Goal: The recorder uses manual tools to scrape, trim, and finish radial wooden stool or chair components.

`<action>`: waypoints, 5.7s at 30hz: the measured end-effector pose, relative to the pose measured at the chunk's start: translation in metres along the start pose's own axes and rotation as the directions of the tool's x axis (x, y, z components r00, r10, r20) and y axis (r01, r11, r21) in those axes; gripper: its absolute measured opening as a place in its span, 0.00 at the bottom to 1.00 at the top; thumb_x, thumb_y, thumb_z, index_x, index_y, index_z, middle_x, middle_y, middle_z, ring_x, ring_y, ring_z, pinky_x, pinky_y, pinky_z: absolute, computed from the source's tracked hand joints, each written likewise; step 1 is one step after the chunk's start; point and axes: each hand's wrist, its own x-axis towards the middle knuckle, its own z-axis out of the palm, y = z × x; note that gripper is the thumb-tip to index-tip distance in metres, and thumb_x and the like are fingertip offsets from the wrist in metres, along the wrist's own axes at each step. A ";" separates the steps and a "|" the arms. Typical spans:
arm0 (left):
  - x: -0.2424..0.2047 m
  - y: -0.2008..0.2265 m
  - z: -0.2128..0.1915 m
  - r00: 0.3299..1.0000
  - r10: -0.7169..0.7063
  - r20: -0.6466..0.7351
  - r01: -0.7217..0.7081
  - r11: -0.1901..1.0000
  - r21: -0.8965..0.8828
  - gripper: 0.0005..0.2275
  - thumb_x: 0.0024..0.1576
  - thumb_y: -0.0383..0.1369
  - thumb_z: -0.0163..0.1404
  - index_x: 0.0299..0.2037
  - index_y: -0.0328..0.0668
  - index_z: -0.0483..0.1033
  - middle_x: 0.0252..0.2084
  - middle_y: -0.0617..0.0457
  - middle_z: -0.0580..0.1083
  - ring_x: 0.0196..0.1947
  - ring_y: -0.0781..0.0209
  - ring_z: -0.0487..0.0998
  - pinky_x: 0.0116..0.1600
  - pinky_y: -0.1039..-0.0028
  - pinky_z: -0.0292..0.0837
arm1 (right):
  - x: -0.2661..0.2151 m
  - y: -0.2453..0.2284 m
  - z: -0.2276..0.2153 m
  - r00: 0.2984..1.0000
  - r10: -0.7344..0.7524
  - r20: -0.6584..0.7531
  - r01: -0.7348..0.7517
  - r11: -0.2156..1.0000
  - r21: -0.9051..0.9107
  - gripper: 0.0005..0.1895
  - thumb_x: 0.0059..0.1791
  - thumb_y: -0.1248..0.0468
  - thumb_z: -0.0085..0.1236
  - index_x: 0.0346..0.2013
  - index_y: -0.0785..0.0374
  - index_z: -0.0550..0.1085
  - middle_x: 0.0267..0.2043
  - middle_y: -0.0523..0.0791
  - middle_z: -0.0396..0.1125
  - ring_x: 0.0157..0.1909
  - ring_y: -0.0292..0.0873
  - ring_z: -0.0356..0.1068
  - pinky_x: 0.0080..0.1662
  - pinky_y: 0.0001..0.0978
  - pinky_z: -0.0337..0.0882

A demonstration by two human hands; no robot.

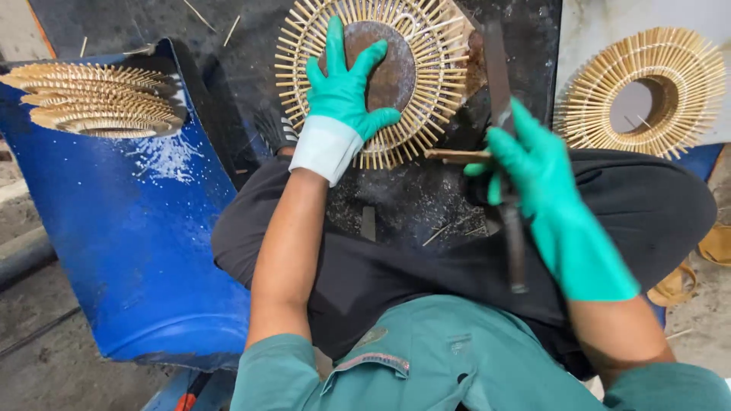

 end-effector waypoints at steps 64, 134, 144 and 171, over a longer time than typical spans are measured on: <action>-0.024 0.001 0.028 0.992 -0.125 -0.026 0.126 0.991 0.043 0.51 0.43 0.51 0.71 0.74 0.79 0.47 0.78 0.33 0.31 0.64 0.08 0.56 0.61 0.39 0.68 | -0.035 0.046 0.022 0.988 -0.006 -0.152 0.028 0.989 0.144 0.35 0.54 0.61 0.55 0.77 0.53 0.59 0.33 0.45 0.74 0.19 0.37 0.65 0.21 0.26 0.65; -0.030 -0.030 0.036 0.995 0.014 -0.103 -0.012 1.000 0.021 0.49 0.44 0.52 0.74 0.75 0.74 0.53 0.77 0.33 0.34 0.75 0.26 0.47 0.73 0.33 0.43 | 0.010 -0.005 0.012 0.758 -0.640 0.126 0.646 0.763 -0.014 0.10 0.64 0.70 0.54 0.60 0.71 0.73 0.50 0.51 0.74 0.50 0.42 0.76 0.54 0.32 0.79; -0.031 -0.026 0.018 0.984 0.096 -0.151 -0.082 0.992 0.094 0.49 0.41 0.51 0.73 0.74 0.73 0.54 0.76 0.32 0.32 0.76 0.26 0.47 0.73 0.35 0.42 | 0.015 -0.037 0.004 0.813 -0.582 0.016 0.580 0.812 0.057 0.15 0.59 0.67 0.60 0.60 0.69 0.72 0.48 0.49 0.74 0.46 0.41 0.77 0.47 0.31 0.81; -0.021 -0.030 0.032 0.986 0.003 -0.169 -0.006 1.000 -0.017 0.49 0.47 0.50 0.72 0.77 0.70 0.51 0.79 0.37 0.29 0.77 0.30 0.49 0.73 0.31 0.43 | 0.059 -0.060 0.011 0.727 -0.686 -0.040 0.685 0.719 0.116 0.10 0.58 0.61 0.63 0.48 0.66 0.76 0.41 0.47 0.75 0.41 0.42 0.79 0.38 0.33 0.80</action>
